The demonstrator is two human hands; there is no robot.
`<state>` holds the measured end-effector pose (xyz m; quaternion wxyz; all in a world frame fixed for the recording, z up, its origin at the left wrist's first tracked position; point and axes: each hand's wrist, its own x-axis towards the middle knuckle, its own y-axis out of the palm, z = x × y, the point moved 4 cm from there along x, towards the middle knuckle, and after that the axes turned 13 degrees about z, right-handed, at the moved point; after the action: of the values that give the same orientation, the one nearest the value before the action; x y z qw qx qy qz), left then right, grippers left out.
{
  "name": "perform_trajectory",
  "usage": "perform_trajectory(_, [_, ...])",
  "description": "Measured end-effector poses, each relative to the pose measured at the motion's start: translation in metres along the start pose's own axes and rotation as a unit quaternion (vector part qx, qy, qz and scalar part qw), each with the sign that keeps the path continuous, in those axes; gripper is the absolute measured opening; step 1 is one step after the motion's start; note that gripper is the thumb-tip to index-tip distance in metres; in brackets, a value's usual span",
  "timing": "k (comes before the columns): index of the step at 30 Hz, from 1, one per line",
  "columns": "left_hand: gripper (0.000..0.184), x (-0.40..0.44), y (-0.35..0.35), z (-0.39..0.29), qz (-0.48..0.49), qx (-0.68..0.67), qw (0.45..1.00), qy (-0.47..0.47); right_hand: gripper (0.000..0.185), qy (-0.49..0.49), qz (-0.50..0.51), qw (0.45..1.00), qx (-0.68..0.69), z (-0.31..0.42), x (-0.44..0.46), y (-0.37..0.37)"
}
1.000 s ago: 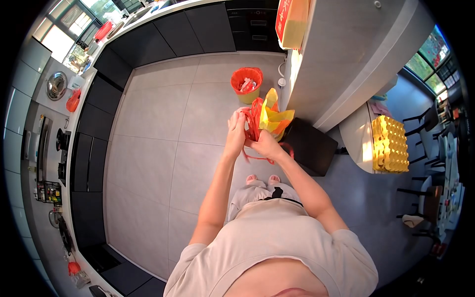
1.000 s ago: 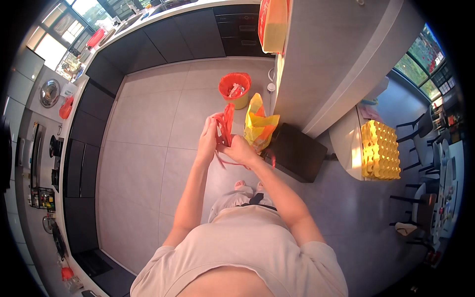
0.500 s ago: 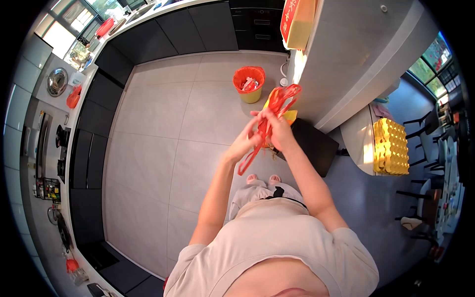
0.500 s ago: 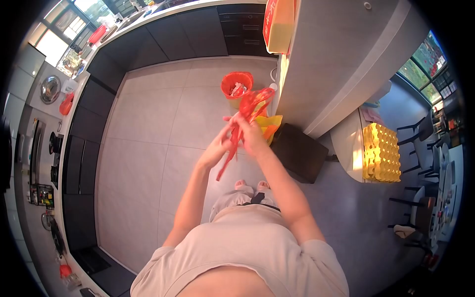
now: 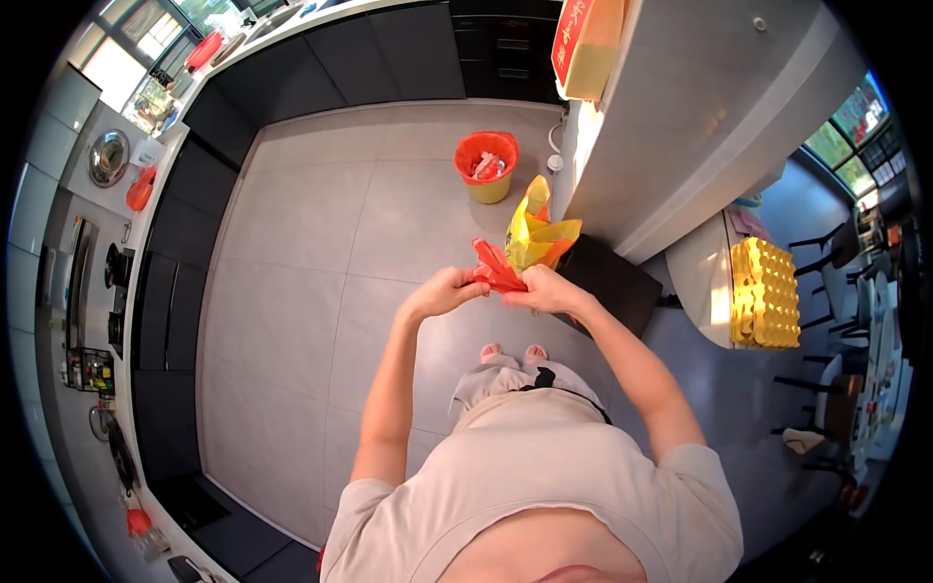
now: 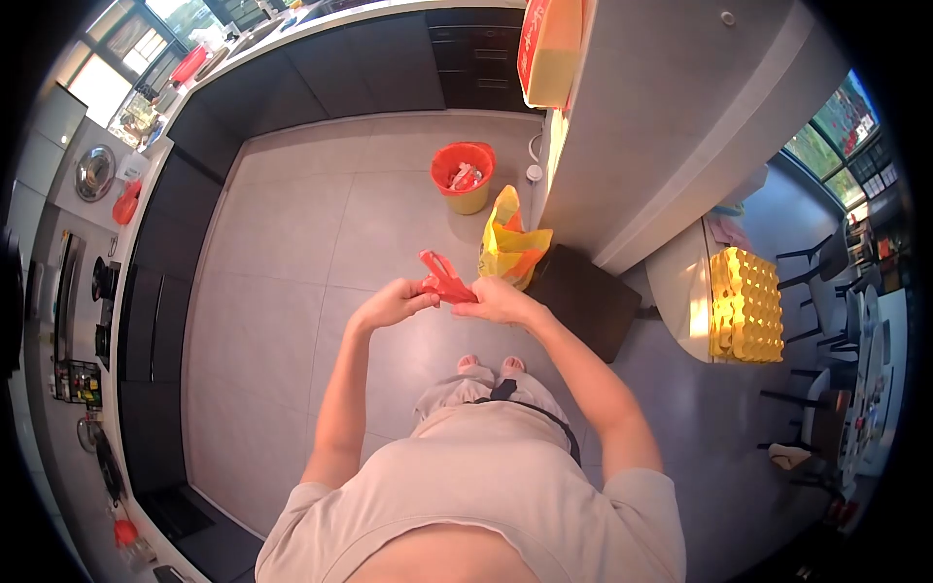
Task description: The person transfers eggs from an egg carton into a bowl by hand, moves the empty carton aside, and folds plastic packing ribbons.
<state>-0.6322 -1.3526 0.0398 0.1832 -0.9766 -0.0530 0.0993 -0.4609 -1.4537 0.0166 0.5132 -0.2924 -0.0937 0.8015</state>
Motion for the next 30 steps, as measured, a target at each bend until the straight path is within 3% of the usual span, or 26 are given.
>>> perform_trajectory(3, [0.031, 0.004, -0.011, 0.010, -0.046, -0.094, 0.993, -0.055, 0.029, 0.010, 0.001, 0.978, 0.207, -0.012, 0.002, 0.012])
perform_trajectory(6, [0.029, 0.017, 0.001, 0.013, -0.197, -0.325, 0.923, -0.058, 0.026, -0.100, -0.116, 0.916, 0.372, -0.021, 0.015, 0.034])
perform_trajectory(7, [0.030, 0.025, 0.010, 0.011, -0.210, -0.356, 0.911, -0.021, 0.027, -0.017, -0.087, 0.927, 0.365, -0.025, 0.015, 0.038])
perform_trajectory(10, [0.030, 0.051, 0.050, 0.025, -0.317, -0.313, 0.895, 0.018, 0.031, -0.093, -0.246, 0.841, 0.472, -0.022, 0.032, 0.052])
perform_trajectory(14, [0.041, 0.060, 0.072, 0.021, -0.355, -0.145, 0.923, -0.043, 0.029, -0.066, -0.343, 0.812, 0.467, -0.017, 0.028, 0.060])
perform_trajectory(19, [0.055, 0.058, 0.080, 0.028, -0.301, 0.033, 0.946, -0.117, 0.022, -0.087, -0.331, 0.892, 0.295, -0.020, 0.021, 0.046])
perform_trajectory(22, [0.051, 0.058, 0.060, 0.021, -0.233, 0.026, 0.969, -0.074, 0.017, -0.059, -0.240, 0.889, 0.385, -0.026, 0.025, 0.043])
perform_trajectory(23, [0.042, 0.056, 0.059, 0.016, -0.168, -0.248, 0.953, -0.045, 0.010, -0.072, -0.152, 0.859, 0.483, -0.023, 0.021, 0.043])
perform_trajectory(27, [0.034, 0.059, 0.045, 0.013, -0.119, -0.345, 0.928, -0.070, 0.006, -0.066, -0.049, 0.864, 0.496, -0.006, 0.015, 0.044])
perform_trajectory(30, [0.033, 0.060, 0.044, -0.006, -0.222, -0.368, 0.903, -0.028, 0.008, -0.053, -0.019, 0.838, 0.542, -0.004, 0.013, 0.037])
